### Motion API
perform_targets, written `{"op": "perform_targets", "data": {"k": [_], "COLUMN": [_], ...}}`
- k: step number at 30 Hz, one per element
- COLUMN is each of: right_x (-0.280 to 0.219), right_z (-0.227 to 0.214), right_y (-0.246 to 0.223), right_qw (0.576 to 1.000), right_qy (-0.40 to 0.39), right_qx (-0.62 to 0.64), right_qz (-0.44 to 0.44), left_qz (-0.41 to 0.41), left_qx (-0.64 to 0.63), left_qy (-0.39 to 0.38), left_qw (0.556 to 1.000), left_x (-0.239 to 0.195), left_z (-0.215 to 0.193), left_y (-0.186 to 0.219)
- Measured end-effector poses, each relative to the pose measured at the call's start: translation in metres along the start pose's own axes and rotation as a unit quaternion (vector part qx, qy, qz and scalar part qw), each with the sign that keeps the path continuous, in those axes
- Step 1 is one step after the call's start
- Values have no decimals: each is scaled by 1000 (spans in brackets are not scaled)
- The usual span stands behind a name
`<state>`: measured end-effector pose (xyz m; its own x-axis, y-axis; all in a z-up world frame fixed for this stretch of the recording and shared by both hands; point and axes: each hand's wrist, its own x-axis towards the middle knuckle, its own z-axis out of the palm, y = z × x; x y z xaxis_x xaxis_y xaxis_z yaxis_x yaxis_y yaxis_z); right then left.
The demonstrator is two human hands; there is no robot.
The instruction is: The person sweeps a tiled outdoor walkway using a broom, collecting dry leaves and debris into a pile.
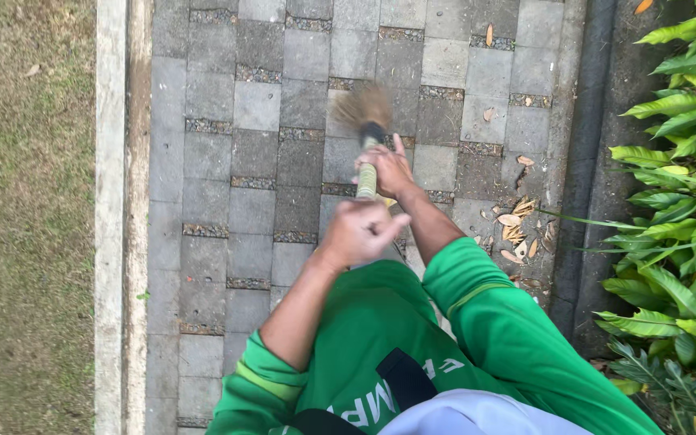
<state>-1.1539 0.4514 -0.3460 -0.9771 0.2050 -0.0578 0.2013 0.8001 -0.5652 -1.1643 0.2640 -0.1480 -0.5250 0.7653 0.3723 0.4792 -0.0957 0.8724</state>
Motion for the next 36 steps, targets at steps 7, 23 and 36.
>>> {"op": "perform_targets", "data": {"k": [7, 23, 36], "right_x": [7, 91, 97], "right_z": [-58, -142, -163], "right_y": [23, 137, 153], "right_qw": [995, 996, 974], "right_qy": [41, 60, 182], "right_qx": [30, 30, 37], "right_qz": [90, 64, 131], "left_qz": [-144, -183, -90], "left_qx": [-327, -167, -115], "left_qy": [201, 92, -44], "left_qw": [912, 964, 988], "left_x": [83, 239, 291], "left_z": [-75, -10, 18], "left_y": [-14, -44, -95]}}
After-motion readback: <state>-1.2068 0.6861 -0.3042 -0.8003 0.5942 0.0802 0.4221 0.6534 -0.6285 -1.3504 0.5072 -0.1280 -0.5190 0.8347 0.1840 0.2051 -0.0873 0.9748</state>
